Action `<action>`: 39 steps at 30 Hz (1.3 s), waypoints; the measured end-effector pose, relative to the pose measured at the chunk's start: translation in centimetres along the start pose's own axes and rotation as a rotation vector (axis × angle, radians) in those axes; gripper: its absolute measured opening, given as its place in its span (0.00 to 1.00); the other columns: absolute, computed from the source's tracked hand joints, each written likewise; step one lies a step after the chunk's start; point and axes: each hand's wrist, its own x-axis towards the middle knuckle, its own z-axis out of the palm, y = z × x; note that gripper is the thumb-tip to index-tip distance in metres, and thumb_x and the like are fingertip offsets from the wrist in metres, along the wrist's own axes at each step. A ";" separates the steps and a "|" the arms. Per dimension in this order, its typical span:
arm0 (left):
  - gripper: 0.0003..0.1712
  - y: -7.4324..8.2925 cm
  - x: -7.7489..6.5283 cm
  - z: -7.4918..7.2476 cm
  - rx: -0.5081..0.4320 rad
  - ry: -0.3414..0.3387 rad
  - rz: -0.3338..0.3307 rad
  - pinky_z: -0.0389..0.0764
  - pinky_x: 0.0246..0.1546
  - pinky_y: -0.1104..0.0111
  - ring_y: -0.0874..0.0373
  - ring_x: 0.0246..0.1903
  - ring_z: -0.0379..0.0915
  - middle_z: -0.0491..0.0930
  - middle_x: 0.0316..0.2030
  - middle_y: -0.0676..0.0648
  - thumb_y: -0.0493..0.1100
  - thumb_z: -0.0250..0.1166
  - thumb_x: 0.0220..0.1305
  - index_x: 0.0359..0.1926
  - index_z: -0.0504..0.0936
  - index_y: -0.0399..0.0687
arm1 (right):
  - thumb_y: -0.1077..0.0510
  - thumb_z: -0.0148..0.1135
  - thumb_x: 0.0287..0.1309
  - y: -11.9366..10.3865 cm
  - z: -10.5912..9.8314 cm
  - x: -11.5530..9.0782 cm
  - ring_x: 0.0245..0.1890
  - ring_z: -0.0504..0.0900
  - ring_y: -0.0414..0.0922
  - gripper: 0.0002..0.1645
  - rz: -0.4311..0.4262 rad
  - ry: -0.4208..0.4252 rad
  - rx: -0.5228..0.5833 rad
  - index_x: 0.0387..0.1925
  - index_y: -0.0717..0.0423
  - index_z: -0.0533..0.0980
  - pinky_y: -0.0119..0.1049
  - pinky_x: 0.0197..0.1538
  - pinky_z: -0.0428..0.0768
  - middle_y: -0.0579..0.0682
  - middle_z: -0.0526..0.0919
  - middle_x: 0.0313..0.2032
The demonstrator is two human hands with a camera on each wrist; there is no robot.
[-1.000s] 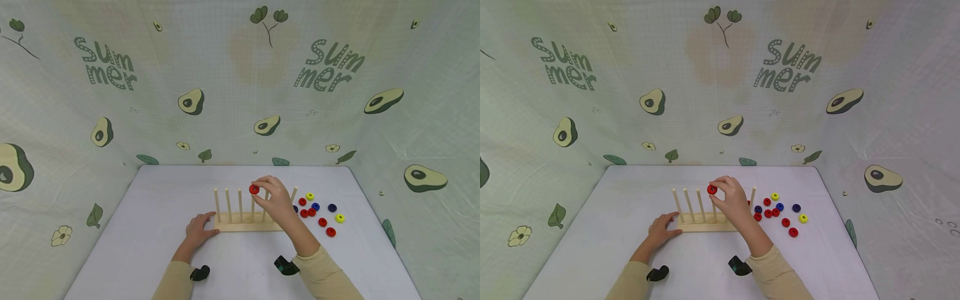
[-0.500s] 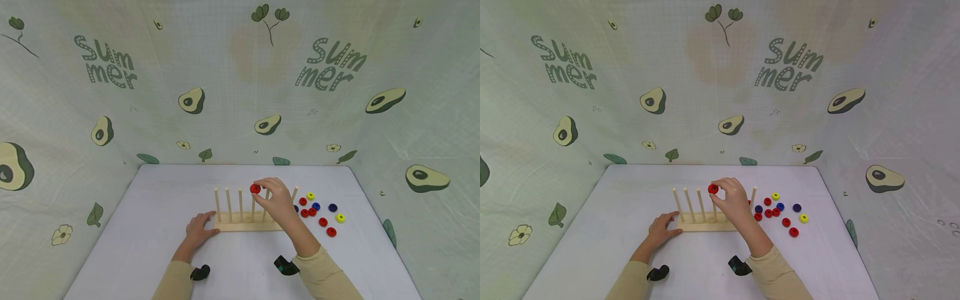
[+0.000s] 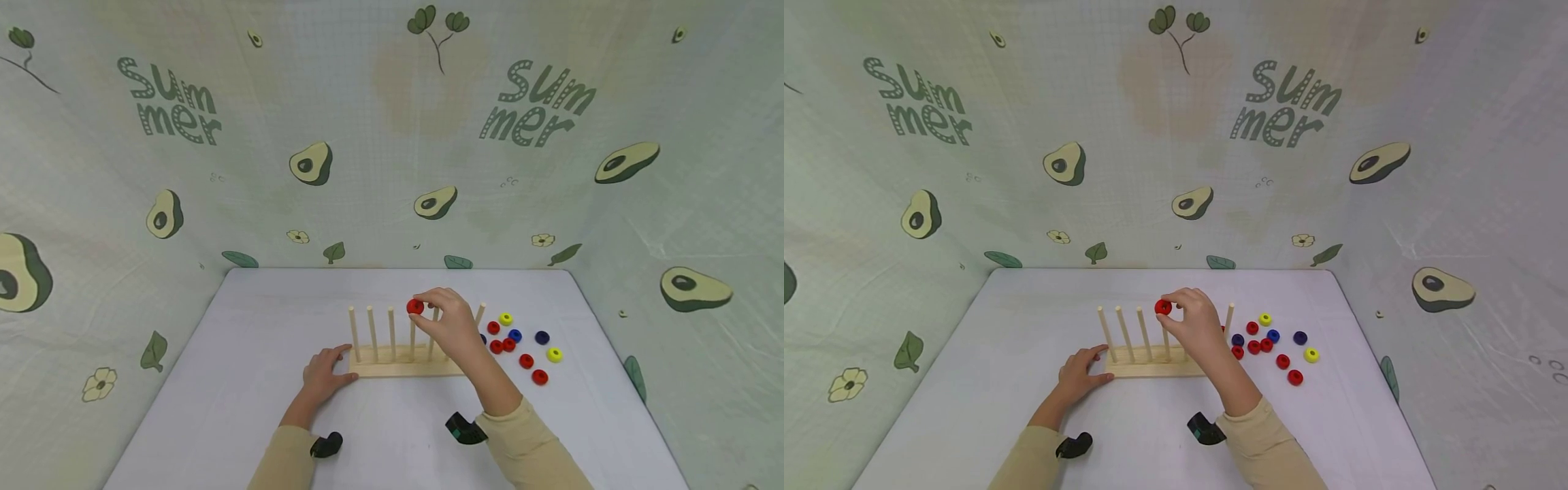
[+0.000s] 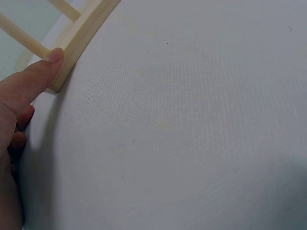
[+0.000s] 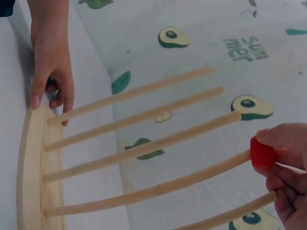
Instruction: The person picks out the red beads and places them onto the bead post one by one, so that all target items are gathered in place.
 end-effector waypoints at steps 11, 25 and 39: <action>0.38 -0.2 0.0 0.1 -0.008 -0.002 -0.004 0.64 0.37 0.59 0.53 0.42 0.67 0.74 0.44 0.52 0.56 0.75 0.51 0.63 0.74 0.56 | 0.57 0.76 0.50 -0.7 -0.5 0.3 0.41 0.77 0.45 0.18 0.130 -0.079 -0.030 0.45 0.55 0.84 0.38 0.39 0.79 0.47 0.84 0.43; 0.39 -0.1 0.0 -0.2 -0.020 -0.002 -0.001 0.64 0.37 0.58 0.52 0.42 0.67 0.75 0.44 0.51 0.56 0.75 0.51 0.63 0.74 0.55 | 0.57 0.76 0.50 -0.8 -0.6 0.5 0.37 0.77 0.46 0.17 0.122 -0.074 -0.022 0.43 0.56 0.85 0.38 0.37 0.78 0.46 0.84 0.39; 0.39 0.0 -0.1 -0.1 -0.031 -0.004 -0.002 0.64 0.37 0.59 0.52 0.42 0.66 0.75 0.45 0.50 0.57 0.75 0.51 0.63 0.74 0.56 | 0.58 0.77 0.48 -0.7 -0.6 0.7 0.34 0.75 0.47 0.16 0.142 -0.086 -0.023 0.41 0.57 0.85 0.36 0.31 0.74 0.46 0.81 0.33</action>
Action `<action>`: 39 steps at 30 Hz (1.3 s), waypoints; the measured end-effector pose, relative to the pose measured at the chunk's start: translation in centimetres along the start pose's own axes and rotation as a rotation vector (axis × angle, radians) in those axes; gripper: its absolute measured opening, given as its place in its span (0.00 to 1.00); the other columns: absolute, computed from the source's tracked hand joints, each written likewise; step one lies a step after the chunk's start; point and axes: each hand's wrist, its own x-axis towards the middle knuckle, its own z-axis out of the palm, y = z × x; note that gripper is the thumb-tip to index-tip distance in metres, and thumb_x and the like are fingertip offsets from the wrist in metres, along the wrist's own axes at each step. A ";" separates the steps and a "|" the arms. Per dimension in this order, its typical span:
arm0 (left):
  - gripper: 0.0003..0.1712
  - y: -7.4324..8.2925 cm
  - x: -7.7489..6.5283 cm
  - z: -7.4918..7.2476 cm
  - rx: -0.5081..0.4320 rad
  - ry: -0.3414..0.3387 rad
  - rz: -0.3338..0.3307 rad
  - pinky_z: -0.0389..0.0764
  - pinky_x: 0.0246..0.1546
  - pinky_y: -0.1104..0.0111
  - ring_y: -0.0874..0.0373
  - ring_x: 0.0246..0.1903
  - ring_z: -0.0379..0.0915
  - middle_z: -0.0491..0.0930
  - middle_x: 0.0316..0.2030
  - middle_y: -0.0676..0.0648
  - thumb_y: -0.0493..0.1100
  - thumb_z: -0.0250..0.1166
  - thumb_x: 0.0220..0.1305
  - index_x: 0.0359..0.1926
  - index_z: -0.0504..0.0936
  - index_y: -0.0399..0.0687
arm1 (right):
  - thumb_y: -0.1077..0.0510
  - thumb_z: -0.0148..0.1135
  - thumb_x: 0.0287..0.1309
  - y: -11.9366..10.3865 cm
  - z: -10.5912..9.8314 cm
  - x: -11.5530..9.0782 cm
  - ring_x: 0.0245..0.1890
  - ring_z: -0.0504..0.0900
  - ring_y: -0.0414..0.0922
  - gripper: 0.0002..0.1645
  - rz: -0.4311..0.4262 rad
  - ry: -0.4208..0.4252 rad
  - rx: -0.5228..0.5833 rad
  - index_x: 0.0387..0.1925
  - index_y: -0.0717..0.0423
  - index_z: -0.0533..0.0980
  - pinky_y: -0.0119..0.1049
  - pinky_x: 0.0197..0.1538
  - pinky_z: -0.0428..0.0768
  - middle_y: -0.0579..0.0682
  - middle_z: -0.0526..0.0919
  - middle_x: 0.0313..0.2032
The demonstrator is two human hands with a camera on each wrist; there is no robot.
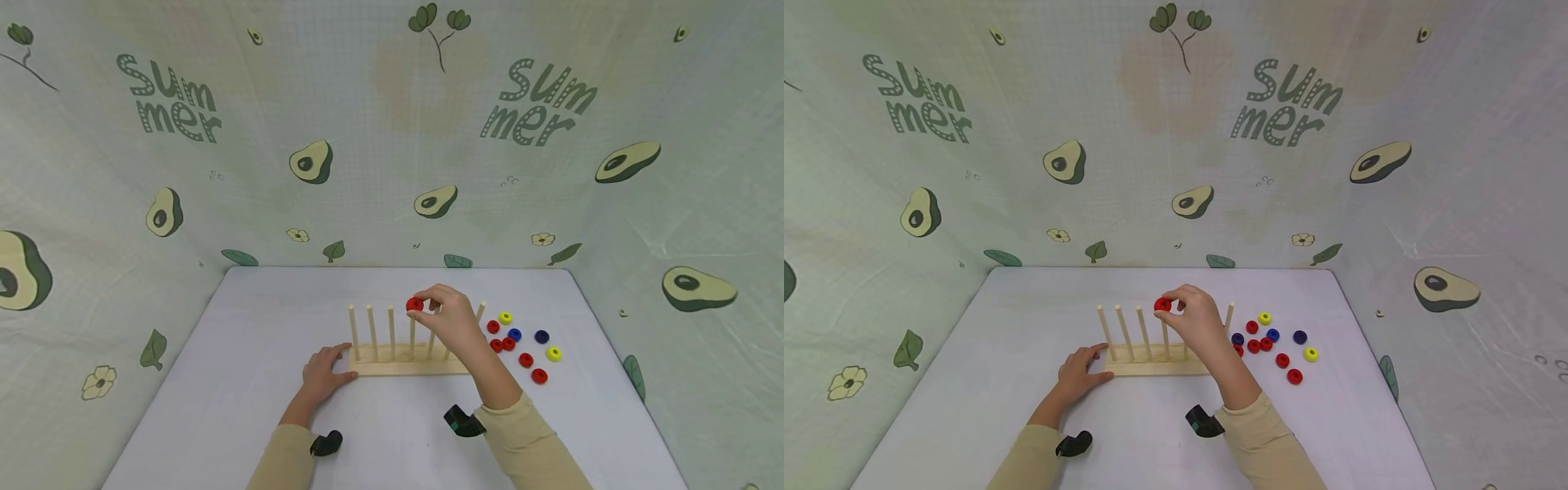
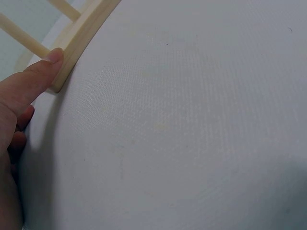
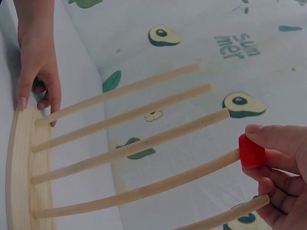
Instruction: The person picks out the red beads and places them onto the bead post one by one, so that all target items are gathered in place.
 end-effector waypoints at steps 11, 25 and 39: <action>0.39 0.0 0.0 0.0 0.005 0.002 0.006 0.63 0.36 0.59 0.53 0.41 0.66 0.74 0.44 0.51 0.57 0.75 0.51 0.64 0.74 0.55 | 0.55 0.78 0.46 0.1 0.2 0.2 0.31 0.72 0.44 0.18 0.008 0.007 -0.018 0.39 0.58 0.85 0.34 0.29 0.72 0.45 0.79 0.30; 0.39 0.0 0.0 0.0 0.008 0.006 0.014 0.63 0.36 0.59 0.52 0.41 0.65 0.74 0.44 0.50 0.58 0.74 0.51 0.64 0.74 0.56 | 0.53 0.78 0.47 0.3 0.6 0.3 0.31 0.70 0.45 0.17 0.002 0.011 -0.058 0.38 0.57 0.86 0.34 0.28 0.70 0.44 0.77 0.29; 0.39 0.2 -0.1 -0.1 0.007 0.007 0.008 0.63 0.36 0.59 0.52 0.41 0.66 0.74 0.45 0.49 0.57 0.74 0.52 0.64 0.74 0.55 | 0.54 0.78 0.46 0.1 0.8 0.4 0.31 0.71 0.45 0.18 -0.002 -0.019 -0.121 0.39 0.58 0.86 0.35 0.29 0.72 0.44 0.80 0.31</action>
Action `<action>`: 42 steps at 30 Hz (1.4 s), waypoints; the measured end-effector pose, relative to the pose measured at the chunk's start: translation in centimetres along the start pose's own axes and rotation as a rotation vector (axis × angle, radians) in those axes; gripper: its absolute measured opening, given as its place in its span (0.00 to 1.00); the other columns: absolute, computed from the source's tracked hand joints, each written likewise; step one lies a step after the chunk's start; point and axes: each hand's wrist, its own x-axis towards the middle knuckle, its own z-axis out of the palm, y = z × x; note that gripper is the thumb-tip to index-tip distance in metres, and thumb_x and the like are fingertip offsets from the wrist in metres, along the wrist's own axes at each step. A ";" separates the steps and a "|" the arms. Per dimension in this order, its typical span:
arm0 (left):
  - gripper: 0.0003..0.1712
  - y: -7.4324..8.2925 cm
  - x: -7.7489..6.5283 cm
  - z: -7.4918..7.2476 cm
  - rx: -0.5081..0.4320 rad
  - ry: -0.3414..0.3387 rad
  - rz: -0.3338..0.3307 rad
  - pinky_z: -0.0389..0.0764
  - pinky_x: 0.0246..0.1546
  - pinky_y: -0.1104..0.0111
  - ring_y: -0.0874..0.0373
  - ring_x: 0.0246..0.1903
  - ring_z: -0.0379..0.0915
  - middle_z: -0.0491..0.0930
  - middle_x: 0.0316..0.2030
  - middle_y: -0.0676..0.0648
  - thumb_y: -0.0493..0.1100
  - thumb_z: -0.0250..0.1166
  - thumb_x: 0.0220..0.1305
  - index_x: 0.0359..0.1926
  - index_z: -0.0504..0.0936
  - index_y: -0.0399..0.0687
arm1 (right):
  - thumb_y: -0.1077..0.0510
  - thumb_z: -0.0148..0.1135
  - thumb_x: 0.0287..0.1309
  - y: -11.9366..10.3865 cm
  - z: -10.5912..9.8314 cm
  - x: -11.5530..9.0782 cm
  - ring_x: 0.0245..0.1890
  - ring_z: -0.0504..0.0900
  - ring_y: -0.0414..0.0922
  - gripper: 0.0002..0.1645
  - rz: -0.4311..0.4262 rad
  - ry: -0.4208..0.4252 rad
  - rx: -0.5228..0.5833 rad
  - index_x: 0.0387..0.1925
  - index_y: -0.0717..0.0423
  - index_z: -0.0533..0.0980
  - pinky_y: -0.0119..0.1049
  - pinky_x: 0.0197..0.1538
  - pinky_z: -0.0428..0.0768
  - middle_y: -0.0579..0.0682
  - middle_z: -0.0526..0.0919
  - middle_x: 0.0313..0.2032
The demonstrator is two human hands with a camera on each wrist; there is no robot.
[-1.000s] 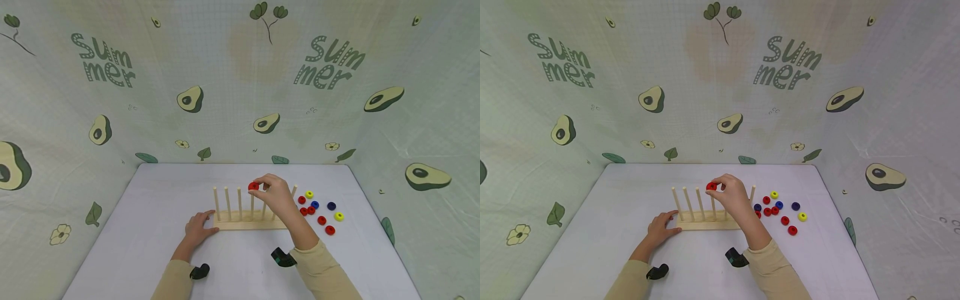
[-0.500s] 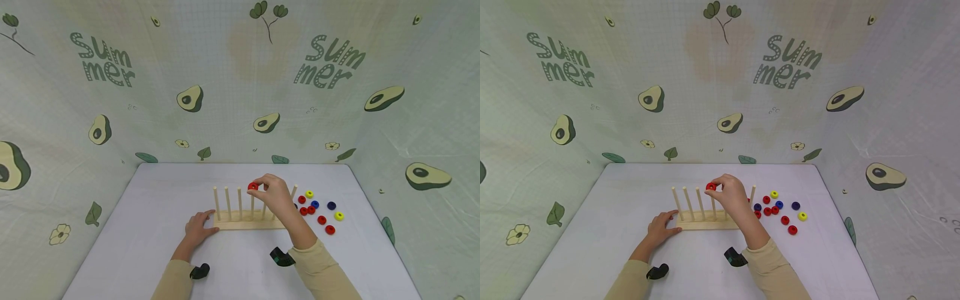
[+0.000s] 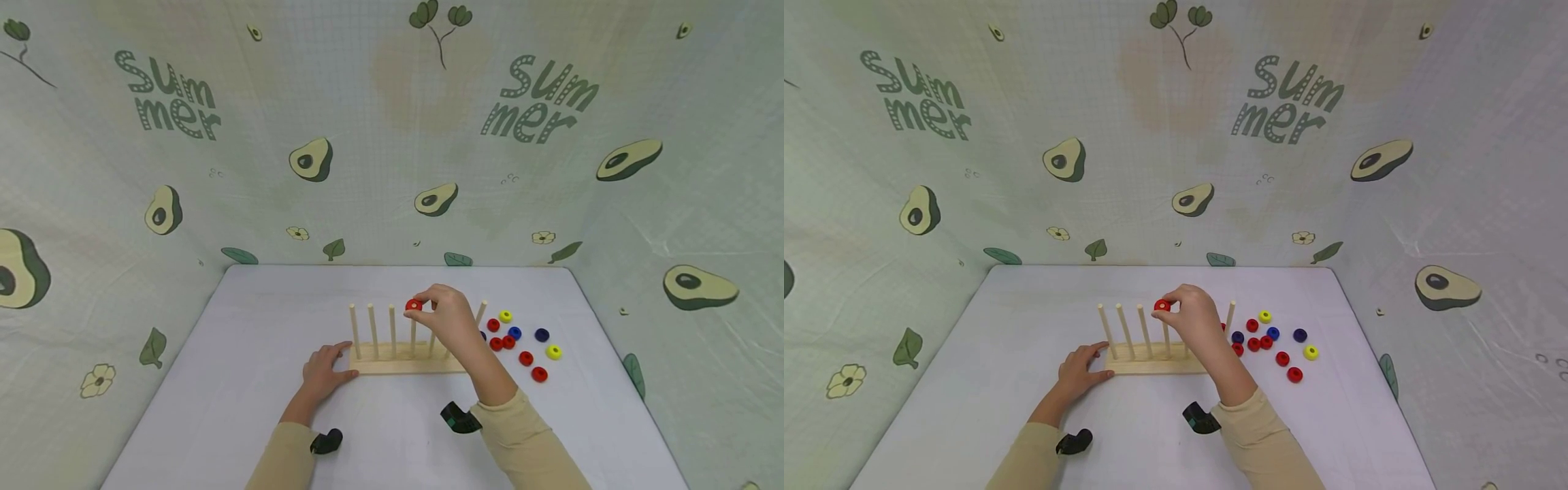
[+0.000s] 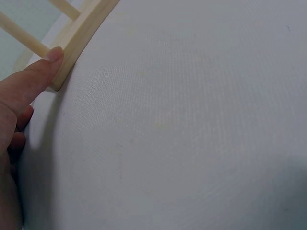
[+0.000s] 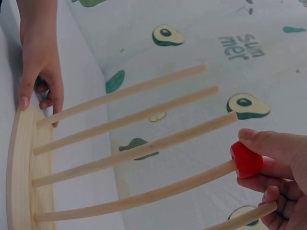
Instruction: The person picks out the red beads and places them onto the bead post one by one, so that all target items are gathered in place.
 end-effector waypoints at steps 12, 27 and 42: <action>0.39 0.0 0.2 0.0 0.001 0.003 -0.009 0.63 0.37 0.58 0.51 0.42 0.66 0.74 0.45 0.50 0.57 0.75 0.51 0.64 0.74 0.56 | 0.53 0.77 0.47 -0.1 -0.1 0.2 0.33 0.73 0.45 0.18 0.006 -0.026 -0.015 0.40 0.58 0.86 0.35 0.32 0.73 0.45 0.82 0.34; 0.39 0.3 0.1 -0.1 0.024 -0.004 -0.021 0.64 0.36 0.59 0.50 0.42 0.67 0.74 0.45 0.49 0.56 0.75 0.51 0.64 0.74 0.56 | 0.54 0.77 0.48 0.1 -0.1 -0.1 0.34 0.74 0.44 0.18 -0.034 -0.008 0.003 0.41 0.57 0.85 0.35 0.34 0.74 0.45 0.83 0.36; 0.38 0.1 0.1 0.3 0.008 0.009 -0.019 0.65 0.39 0.56 0.49 0.44 0.67 0.75 0.46 0.48 0.56 0.74 0.51 0.64 0.74 0.56 | 0.56 0.75 0.51 0.5 -0.3 -0.3 0.36 0.77 0.47 0.15 -0.040 -0.040 0.001 0.42 0.55 0.85 0.35 0.34 0.75 0.47 0.84 0.39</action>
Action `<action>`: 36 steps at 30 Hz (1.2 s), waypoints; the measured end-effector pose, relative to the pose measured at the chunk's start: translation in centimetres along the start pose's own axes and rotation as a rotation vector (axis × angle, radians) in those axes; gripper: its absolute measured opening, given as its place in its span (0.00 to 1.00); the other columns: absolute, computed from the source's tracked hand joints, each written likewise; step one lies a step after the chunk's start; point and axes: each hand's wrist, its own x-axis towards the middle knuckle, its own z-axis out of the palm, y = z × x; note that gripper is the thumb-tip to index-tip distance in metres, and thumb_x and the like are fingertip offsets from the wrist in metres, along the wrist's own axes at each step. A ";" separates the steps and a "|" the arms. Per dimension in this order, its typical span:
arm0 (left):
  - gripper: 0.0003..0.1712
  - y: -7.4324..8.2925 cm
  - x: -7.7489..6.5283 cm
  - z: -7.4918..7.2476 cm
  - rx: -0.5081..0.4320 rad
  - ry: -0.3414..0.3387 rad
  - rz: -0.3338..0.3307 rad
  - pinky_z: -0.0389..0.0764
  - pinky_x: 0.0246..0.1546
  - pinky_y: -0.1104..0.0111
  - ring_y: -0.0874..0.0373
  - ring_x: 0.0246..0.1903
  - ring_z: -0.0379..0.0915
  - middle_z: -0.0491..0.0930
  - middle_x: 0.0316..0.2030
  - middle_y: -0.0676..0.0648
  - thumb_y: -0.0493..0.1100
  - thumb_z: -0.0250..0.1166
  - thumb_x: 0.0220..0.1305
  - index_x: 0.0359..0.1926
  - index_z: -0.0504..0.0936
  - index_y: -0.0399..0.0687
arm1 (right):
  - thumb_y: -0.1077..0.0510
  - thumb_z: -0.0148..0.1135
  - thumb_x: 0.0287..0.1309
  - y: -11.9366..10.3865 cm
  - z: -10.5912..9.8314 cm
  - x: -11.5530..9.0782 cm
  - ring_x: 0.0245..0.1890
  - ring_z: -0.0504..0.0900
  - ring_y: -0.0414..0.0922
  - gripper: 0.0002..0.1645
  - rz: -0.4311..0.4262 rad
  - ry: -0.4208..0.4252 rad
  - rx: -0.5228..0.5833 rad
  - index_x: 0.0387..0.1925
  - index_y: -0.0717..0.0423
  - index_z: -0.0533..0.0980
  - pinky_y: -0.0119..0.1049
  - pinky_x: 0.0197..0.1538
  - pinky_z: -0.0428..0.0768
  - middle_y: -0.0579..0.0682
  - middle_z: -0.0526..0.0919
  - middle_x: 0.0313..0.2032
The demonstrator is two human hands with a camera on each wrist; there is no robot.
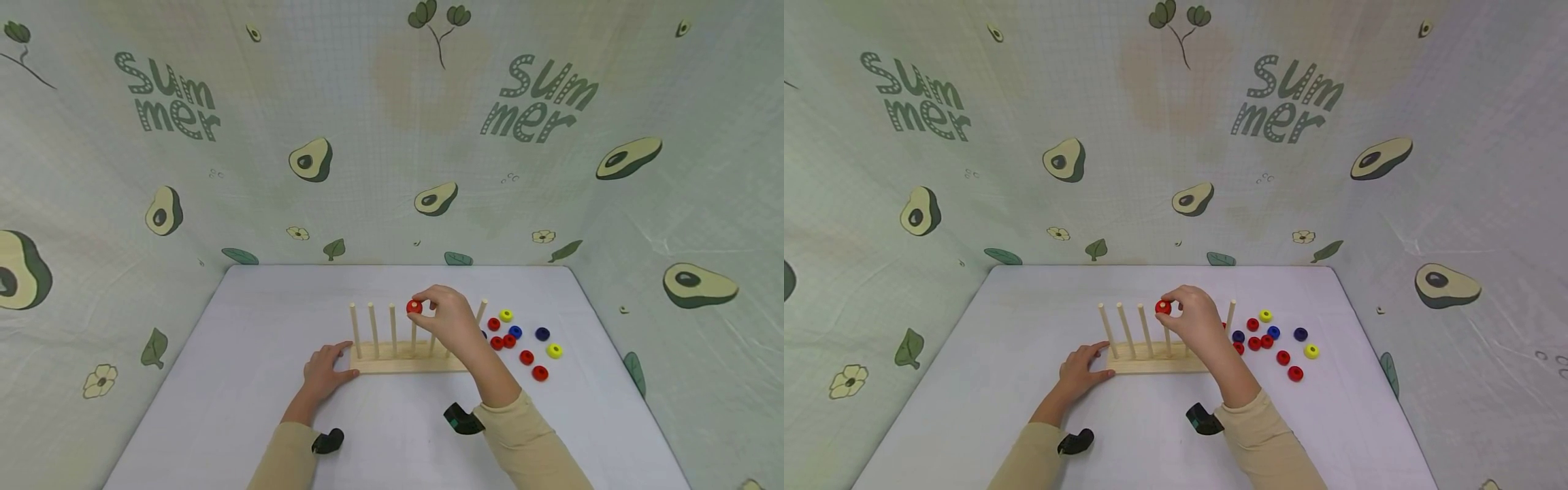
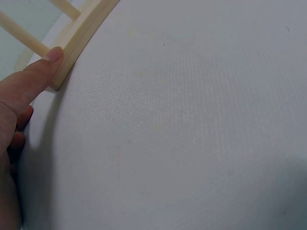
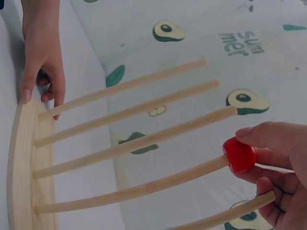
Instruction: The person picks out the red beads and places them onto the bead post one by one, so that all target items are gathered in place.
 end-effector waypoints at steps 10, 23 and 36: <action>0.38 -0.1 0.0 0.0 0.007 0.001 0.013 0.64 0.37 0.57 0.50 0.43 0.68 0.75 0.45 0.49 0.58 0.74 0.51 0.63 0.74 0.56 | 0.60 0.73 0.52 0.0 -0.3 -0.1 0.36 0.75 0.45 0.16 0.007 -0.029 0.008 0.45 0.55 0.84 0.36 0.34 0.75 0.48 0.84 0.42; 0.39 0.1 -0.1 0.0 0.006 -0.002 0.000 0.65 0.38 0.58 0.50 0.43 0.68 0.76 0.46 0.49 0.58 0.74 0.51 0.64 0.74 0.57 | 0.66 0.70 0.52 0.3 -0.5 -0.5 0.39 0.76 0.46 0.17 -0.023 -0.024 0.056 0.47 0.56 0.83 0.38 0.38 0.76 0.49 0.83 0.44; 0.39 -0.1 -0.1 -0.1 0.031 -0.007 0.023 0.65 0.36 0.57 0.51 0.41 0.67 0.75 0.44 0.50 0.59 0.74 0.52 0.64 0.73 0.56 | 0.65 0.70 0.55 1.2 -1.0 -0.9 0.44 0.77 0.44 0.16 -0.121 -0.009 0.134 0.46 0.53 0.83 0.44 0.47 0.77 0.44 0.83 0.45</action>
